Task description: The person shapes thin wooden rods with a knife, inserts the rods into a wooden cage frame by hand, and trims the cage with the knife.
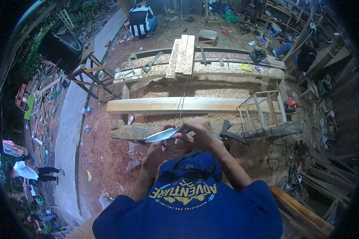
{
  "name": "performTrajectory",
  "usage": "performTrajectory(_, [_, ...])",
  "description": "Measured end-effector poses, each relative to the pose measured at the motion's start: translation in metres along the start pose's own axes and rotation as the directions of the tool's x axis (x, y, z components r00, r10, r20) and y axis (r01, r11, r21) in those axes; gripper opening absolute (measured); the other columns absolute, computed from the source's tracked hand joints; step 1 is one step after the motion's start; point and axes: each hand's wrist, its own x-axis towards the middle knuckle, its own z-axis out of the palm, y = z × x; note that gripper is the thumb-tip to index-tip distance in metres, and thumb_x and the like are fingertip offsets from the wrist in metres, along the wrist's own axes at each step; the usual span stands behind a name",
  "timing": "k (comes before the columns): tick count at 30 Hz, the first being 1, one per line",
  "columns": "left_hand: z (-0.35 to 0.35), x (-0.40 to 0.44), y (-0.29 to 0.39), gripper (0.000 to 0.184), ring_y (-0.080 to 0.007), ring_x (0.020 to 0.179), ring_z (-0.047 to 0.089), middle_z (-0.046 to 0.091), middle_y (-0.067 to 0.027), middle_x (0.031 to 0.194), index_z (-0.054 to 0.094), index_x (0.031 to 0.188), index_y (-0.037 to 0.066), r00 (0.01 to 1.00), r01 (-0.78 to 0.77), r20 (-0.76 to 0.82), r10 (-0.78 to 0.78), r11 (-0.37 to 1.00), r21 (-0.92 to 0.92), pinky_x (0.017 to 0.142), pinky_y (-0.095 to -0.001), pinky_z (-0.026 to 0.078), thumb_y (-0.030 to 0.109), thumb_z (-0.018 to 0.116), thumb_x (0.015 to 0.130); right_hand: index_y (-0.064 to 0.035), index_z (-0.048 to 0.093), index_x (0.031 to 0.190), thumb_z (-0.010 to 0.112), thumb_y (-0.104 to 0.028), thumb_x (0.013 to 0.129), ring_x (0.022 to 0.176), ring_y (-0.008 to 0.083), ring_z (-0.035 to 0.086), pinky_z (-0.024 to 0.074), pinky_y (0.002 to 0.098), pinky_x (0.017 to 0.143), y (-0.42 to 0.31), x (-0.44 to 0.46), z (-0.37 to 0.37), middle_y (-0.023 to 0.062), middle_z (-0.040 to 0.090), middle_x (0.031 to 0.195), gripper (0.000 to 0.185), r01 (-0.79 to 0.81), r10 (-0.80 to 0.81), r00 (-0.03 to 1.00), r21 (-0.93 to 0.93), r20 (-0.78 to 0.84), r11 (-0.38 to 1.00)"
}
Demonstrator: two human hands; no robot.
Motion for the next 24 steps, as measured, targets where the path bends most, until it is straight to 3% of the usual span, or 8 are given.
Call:
performTrajectory(5, [-0.007, 0.001, -0.001, 0.031, -0.0009, 0.06, 0.04, 0.055, 0.0024, 0.089, 0.05, 0.129, 0.005, 0.997, 0.047, 0.056, -0.047, 0.999, -0.011, 0.053, -0.0196, 0.033, 0.014, 0.058, 0.101, -0.0049, 0.067, 0.075, 0.085, -0.018, 0.076, 0.062, 0.0235, 0.066, 0.0508, 0.0329, 0.06, 0.008, 0.002, -0.017, 0.0079, 0.068, 0.07, 0.022, -0.161, 0.16, 0.974, 0.007, -0.163, 0.987])
performTrajectory(8, [0.008, -0.001, -0.004, 0.031, -0.0016, 0.059, 0.039, 0.055, 0.0017, 0.089, 0.049, 0.132, 0.005, 1.0, 0.028, -0.009, -0.028, 0.999, -0.036, 0.053, -0.0196, 0.032, 0.012, 0.054, 0.102, -0.0052, 0.067, 0.075, 0.085, -0.02, 0.077, 0.061, 0.0237, 0.066, 0.0506, 0.0327, 0.059, -0.005, 0.005, -0.019, 0.0081, 0.068, 0.07, 0.024, 0.002, -0.004, 0.998, -0.018, -0.068, 1.0])
performTrajectory(9, [0.011, -0.001, -0.006, 0.031, -0.0018, 0.059, 0.038, 0.055, 0.0016, 0.089, 0.05, 0.133, 0.005, 0.999, 0.017, -0.041, -0.019, 0.999, -0.047, 0.053, -0.0195, 0.032, 0.012, 0.053, 0.103, -0.0059, 0.066, 0.074, 0.085, -0.024, 0.077, 0.062, 0.0238, 0.067, 0.0505, 0.0336, 0.058, -0.012, 0.004, -0.016, 0.008, 0.069, 0.071, 0.026, 0.017, -0.017, 1.0, 0.03, 0.005, 0.999])
performTrajectory(10, [0.007, 0.002, -0.007, 0.032, -0.0021, 0.059, 0.039, 0.055, 0.0013, 0.089, 0.049, 0.134, 0.005, 1.0, 0.027, -0.003, -0.027, 0.997, -0.077, 0.053, -0.0194, 0.033, 0.011, 0.052, 0.103, -0.0071, 0.065, 0.072, 0.085, -0.029, 0.076, 0.064, 0.0238, 0.068, 0.0498, 0.0338, 0.058, -0.015, 0.004, -0.015, 0.0072, 0.069, 0.072, 0.03, 0.015, -0.014, 0.999, -0.041, 0.034, 0.999])
performTrajectory(13, [-0.015, 0.01, -0.011, 0.035, -0.0029, 0.062, 0.041, 0.056, -0.0003, 0.092, 0.046, 0.139, 0.004, 0.991, 0.052, 0.131, -0.026, 0.979, -0.2, 0.054, -0.0191, 0.034, 0.011, 0.048, 0.104, -0.0082, 0.064, 0.074, 0.085, -0.03, 0.077, 0.064, 0.0231, 0.067, 0.0471, 0.0337, 0.058, -0.002, 0.0, -0.011, 0.0056, 0.068, 0.072, 0.03, -0.039, 0.038, 0.999, -0.043, -0.034, 0.998])
performTrajectory(16, [-0.016, 0.012, -0.014, 0.036, -0.0034, 0.063, 0.042, 0.058, -0.0011, 0.095, 0.046, 0.139, 0.004, 0.99, 0.08, 0.127, -0.058, 0.981, -0.178, 0.056, -0.0188, 0.037, 0.014, 0.049, 0.105, -0.009, 0.063, 0.075, 0.085, -0.032, 0.076, 0.064, 0.0228, 0.065, 0.045, 0.0339, 0.058, -0.005, 0.001, -0.012, 0.0048, 0.068, 0.073, 0.031, -0.039, 0.038, 0.999, -0.044, -0.038, 0.998])
performTrajectory(22, [-0.008, 0.004, -0.012, 0.046, -0.0039, 0.073, 0.054, 0.065, -0.0066, 0.11, 0.048, 0.138, 0.007, 0.993, -0.003, 0.115, 0.008, 0.999, -0.045, 0.066, -0.0168, 0.048, 0.026, 0.065, 0.099, -0.0103, 0.062, 0.076, 0.084, -0.036, 0.075, 0.064, 0.0214, 0.063, 0.0416, 0.0339, 0.057, -0.009, 0.007, -0.016, 0.003, 0.066, 0.073, 0.034, 0.058, -0.056, 0.998, -0.079, 0.022, 0.995])
performTrajectory(24, [-0.007, 0.003, -0.013, 0.048, -0.0045, 0.076, 0.058, 0.066, -0.0079, 0.111, 0.048, 0.137, 0.007, 0.995, -0.023, 0.1, 0.031, 0.997, -0.077, 0.067, -0.017, 0.05, 0.027, 0.068, 0.097, -0.0107, 0.062, 0.076, 0.084, -0.037, 0.075, 0.063, 0.0208, 0.062, 0.0405, 0.0333, 0.056, -0.008, 0.009, -0.016, 0.0022, 0.065, 0.072, 0.035, 0.1, -0.099, 0.995, -0.079, 0.02, 0.992])
